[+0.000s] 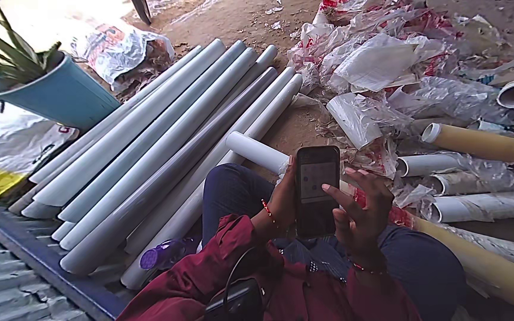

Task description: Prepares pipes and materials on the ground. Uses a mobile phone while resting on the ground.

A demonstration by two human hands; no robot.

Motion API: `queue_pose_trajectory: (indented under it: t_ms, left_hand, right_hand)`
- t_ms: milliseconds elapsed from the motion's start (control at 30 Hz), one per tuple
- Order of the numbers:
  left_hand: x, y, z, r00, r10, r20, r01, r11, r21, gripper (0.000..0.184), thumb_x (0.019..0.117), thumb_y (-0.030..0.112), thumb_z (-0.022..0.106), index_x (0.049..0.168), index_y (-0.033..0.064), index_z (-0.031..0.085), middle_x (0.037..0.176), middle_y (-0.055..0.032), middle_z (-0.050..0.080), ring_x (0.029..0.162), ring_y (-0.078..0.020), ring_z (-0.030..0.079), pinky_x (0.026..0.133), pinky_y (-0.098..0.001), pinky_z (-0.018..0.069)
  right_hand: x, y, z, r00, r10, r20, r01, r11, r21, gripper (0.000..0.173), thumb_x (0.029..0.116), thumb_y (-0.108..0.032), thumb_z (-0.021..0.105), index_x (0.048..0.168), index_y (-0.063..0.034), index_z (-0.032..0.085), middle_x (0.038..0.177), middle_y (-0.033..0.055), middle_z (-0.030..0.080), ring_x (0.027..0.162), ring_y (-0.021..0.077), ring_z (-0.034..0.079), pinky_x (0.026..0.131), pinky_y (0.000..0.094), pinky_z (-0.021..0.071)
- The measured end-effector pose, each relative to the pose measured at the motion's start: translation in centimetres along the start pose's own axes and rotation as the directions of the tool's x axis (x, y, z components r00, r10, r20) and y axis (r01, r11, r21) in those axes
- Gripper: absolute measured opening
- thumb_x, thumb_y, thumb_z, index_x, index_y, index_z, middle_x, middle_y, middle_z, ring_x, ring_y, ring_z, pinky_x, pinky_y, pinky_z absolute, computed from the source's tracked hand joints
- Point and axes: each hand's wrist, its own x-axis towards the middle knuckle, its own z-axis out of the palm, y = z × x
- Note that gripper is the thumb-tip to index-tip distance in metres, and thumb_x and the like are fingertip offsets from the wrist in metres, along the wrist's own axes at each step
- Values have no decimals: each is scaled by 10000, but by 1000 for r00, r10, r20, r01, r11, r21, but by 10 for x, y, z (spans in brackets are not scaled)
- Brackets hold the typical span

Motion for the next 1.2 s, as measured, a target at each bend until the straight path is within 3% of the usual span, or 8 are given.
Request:
queue_pose_trajectory:
  t_ms: [633, 767, 867, 967, 1033, 1100, 1133, 1200]
  left_hand:
    - [-1, -1, 2, 1000, -25, -6, 25, 999, 38, 590, 1111, 467, 124, 1207, 94, 571, 1002, -57, 743, 977, -140, 733, 879, -323, 608]
    - [0, -10, 12, 994, -109, -4, 109, 993, 53, 585, 1117, 435, 97, 1282, 68, 522, 1035, -74, 724, 988, -156, 723, 880, -340, 603]
    - [2, -41, 32, 954, -292, 68, 287, 955, 80, 596, 1118, 440, 98, 1242, 91, 565, 1012, -49, 739, 973, -140, 729, 869, -334, 607]
    - [-2, -90, 52, 831, -527, 179, 500, 848, 175, 608, 1116, 452, 80, 1250, 110, 565, 1016, -33, 737, 977, -130, 723, 874, -330, 601]
    - [-7, -122, 67, 741, -633, 223, 597, 774, 212, 632, 1110, 478, 73, 1247, 120, 575, 1013, -36, 743, 977, -135, 726, 871, -335, 604]
    - [-9, -150, 82, 710, -667, 225, 622, 744, 243, 646, 1108, 491, 79, 1275, 100, 566, 1032, -61, 740, 992, -155, 724, 886, -355, 601]
    - [-9, -161, 91, 718, -662, 215, 608, 747, 268, 635, 1113, 475, 84, 1289, 86, 555, 1043, -69, 736, 998, -157, 722, 891, -355, 599]
    - [-8, -180, 103, 737, -643, 210, 558, 753, 348, 570, 1133, 392, 117, 1373, 44, 500, 1138, -99, 699, 1066, -148, 689, 940, -345, 571]
  right_hand:
    - [0, -1, 3, 998, -16, 60, 18, 999, -35, 511, 1100, -549, 280, 1138, -292, 720, 1357, 39, 627, 1367, 238, 453, 1118, 405, 273]
    - [6, 10, -22, 999, 17, -30, -20, 994, -106, 514, 1107, -533, 275, 1155, -276, 717, 1336, 34, 626, 1367, 204, 464, 1131, 396, 285]
    - [0, 29, -70, 965, 203, -168, -221, 971, -96, 536, 1118, -482, 312, 1152, -155, 735, 1289, 96, 634, 1307, 166, 519, 1124, 324, 370]
    - [-38, 41, -128, 756, 628, -183, -632, 774, 46, 607, 1124, -394, 295, 1226, 101, 631, 1294, 163, 631, 1202, 102, 607, 987, 244, 516]
    - [-69, 39, -162, 406, 913, -38, -899, 406, 164, 617, 1105, -368, 167, 1376, 71, 505, 1282, 92, 639, 1075, 83, 660, 857, 259, 559]
    - [-98, 28, -185, 120, 983, 141, -950, 73, 303, 711, 1085, -474, 18, 1440, -22, 436, 1220, 39, 686, 994, 115, 708, 785, 302, 592]
    - [-111, 19, -191, 48, 981, 187, -926, -26, 376, 727, 1068, -518, -10, 1441, -56, 409, 1219, 27, 707, 1018, 118, 724, 805, 303, 614]
    - [-138, -3, -197, -48, 979, 198, -860, -142, 491, 729, 1090, -523, 35, 1560, -46, 321, 1485, 69, 565, 1342, 115, 560, 1105, 286, 478]
